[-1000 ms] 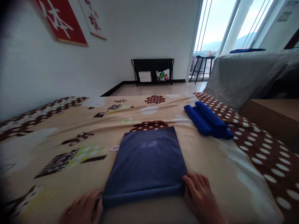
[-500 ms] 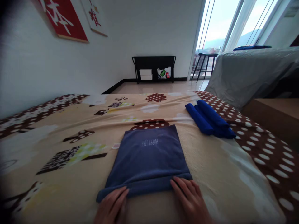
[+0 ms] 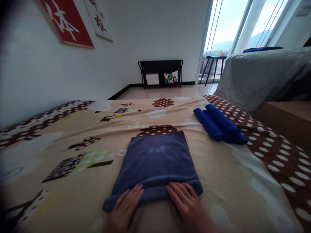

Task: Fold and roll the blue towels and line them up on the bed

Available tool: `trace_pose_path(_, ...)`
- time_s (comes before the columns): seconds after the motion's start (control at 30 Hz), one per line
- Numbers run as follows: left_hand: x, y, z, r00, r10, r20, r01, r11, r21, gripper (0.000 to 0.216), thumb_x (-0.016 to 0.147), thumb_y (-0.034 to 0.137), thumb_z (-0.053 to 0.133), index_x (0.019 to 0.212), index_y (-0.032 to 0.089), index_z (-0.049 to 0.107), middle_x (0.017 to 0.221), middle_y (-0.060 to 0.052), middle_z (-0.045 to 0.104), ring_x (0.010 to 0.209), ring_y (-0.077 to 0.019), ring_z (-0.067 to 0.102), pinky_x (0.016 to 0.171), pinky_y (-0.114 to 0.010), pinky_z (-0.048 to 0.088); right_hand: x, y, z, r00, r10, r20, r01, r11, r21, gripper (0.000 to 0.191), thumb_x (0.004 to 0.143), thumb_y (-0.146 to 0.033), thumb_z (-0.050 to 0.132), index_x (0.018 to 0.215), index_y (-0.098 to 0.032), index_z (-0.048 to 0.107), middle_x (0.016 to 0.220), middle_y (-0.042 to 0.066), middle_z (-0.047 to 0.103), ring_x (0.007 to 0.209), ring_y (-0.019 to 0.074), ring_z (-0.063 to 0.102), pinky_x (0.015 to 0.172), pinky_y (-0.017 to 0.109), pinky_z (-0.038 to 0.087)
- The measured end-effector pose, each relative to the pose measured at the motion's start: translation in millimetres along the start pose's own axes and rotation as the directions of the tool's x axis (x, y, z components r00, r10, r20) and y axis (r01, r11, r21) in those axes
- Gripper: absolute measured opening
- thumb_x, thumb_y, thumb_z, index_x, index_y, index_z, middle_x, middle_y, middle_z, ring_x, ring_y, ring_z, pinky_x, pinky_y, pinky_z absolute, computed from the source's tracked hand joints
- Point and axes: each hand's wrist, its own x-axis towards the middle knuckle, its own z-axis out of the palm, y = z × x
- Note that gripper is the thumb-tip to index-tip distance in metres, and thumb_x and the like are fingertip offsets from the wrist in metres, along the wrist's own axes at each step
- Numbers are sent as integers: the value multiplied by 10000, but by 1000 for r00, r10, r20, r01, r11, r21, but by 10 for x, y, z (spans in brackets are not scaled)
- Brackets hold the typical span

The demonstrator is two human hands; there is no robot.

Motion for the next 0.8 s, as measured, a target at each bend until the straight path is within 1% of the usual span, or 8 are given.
trace_pose_path(0.13, -557, -490, -151, 993, -114, -27, 117, 989, 94, 426, 873, 214, 550, 1287, 125, 600, 1253, -104, 680, 1241, -197, 573, 1134, -344, 309, -492, 456, -113, 998, 54, 25, -50, 989, -139, 512, 944, -324, 561, 1423, -165, 481, 1401, 61, 559, 1229, 187, 564, 1016, 349, 401)
trace_pose_path(0.23, -647, -547, -191, 978, -183, -104, 198, 965, 170, 448, 837, 199, 587, 1283, 171, 617, 1247, -107, 684, 1234, -209, 580, 1180, -387, 207, -547, 506, -133, 994, 112, -18, -113, 974, -195, 478, 940, -359, 574, 1380, -179, 523, 1373, 59, 583, 1224, 226, 565, 1011, 407, 376)
trace_pose_path(0.3, -481, -396, -160, 968, -213, -130, 233, 959, 162, 453, 830, 161, 572, 1280, 179, 617, 1261, -109, 676, 1217, -202, 594, 1189, -405, 174, -377, 349, -112, 990, 114, -80, -127, 975, -181, 415, 932, -325, 584, 1321, -181, 574, 1341, 67, 608, 1208, 247, 573, 1001, 431, 370)
trace_pose_path(0.37, -196, -165, -98, 987, -122, -102, 131, 987, 88, 453, 837, 103, 483, 1263, 168, 622, 1244, -87, 688, 1215, -171, 595, 1163, -365, 237, -114, 109, -66, 992, 49, -114, -64, 990, -128, 360, 937, -284, 561, 1278, -177, 605, 1314, 63, 627, 1185, 235, 587, 989, 415, 381)
trace_pose_path(0.47, 210, 115, -10, 996, 91, -3, -91, 996, -9, 473, 850, 79, 380, 1251, 143, 621, 1242, -48, 693, 1219, -143, 590, 1036, -284, 390, 216, -179, 21, 994, -67, -85, 62, 996, -58, 358, 977, -317, 499, 1288, -173, 602, 1308, 23, 636, 1168, 186, 595, 972, 357, 417)
trace_pose_path(0.53, 309, 139, 11, 996, 83, 43, -84, 996, 14, 422, 895, 153, 410, 1268, 134, 609, 1281, -53, 670, 1205, -157, 600, 971, -287, 436, 262, -194, 57, 998, -66, -12, 66, 997, -49, 418, 982, -365, 495, 1348, -173, 559, 1357, 11, 600, 1198, 176, 580, 976, 348, 437)
trace_pose_path(0.67, -14, -189, -61, 999, 7, 42, -11, 995, 100, 400, 920, 288, 489, 1275, 139, 600, 1277, -60, 672, 1169, -169, 616, 964, -317, 427, -90, 191, 10, 994, 10, 108, -1, 997, -83, 575, 949, -342, 548, 1484, -186, 405, 1447, 32, 514, 1265, 184, 542, 999, 361, 451)
trace_pose_path(0.8, -512, -509, -181, 992, -100, 81, 87, 984, 156, 463, 860, 236, 550, 1318, 166, 561, 1296, -84, 658, 1192, -213, 600, 957, -372, 397, -555, 586, -145, 991, 80, 108, -67, 991, -119, 644, 936, -327, 559, 1529, -220, 331, 1465, 55, 492, 1302, 200, 515, 1025, 363, 429)
